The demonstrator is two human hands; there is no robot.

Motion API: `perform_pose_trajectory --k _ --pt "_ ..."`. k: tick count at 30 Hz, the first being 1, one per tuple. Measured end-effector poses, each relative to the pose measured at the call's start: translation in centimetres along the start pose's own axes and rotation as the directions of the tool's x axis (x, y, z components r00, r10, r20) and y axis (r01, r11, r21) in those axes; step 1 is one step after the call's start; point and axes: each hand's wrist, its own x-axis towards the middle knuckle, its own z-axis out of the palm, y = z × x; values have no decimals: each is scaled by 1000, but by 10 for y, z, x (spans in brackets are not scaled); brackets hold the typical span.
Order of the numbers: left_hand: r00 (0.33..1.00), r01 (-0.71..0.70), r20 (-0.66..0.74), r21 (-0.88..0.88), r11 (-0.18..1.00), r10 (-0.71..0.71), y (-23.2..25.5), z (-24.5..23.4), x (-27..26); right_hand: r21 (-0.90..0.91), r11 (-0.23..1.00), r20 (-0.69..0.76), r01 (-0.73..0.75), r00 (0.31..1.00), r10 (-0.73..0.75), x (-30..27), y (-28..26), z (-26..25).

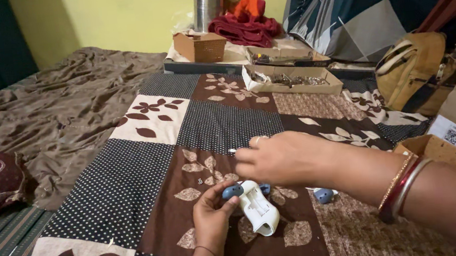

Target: The person uses a screwdriver to remove screws from a white game controller, separates the casing, and then reassembles it by aligning the halves and tightening the screws. The controller is handled throughout, with parts placed on the bed during disassembly.

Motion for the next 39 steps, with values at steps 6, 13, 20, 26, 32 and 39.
perform_pose_trajectory --k 6,13,20,26,32,39 --pt "999 30 -23 -14 999 -30 -16 -7 5 73 993 151 89 983 -99 9 10 18" --pt "997 5 70 212 977 -20 -27 -3 8 248 931 319 -267 930 182 21 8 22" --pt "997 -80 47 396 915 67 -6 6 -1 157 882 484 -445 813 323 37 8 4" --pt "994 -4 -81 645 765 74 12 15 -21 323 930 242 -175 965 97 37 20 14" --pt "982 -53 -74 778 627 175 9 12 -26 396 918 171 -18 984 -55 48 30 42" --pt "990 28 -111 776 631 92 11 11 -22 374 886 321 -275 934 155 62 23 52"
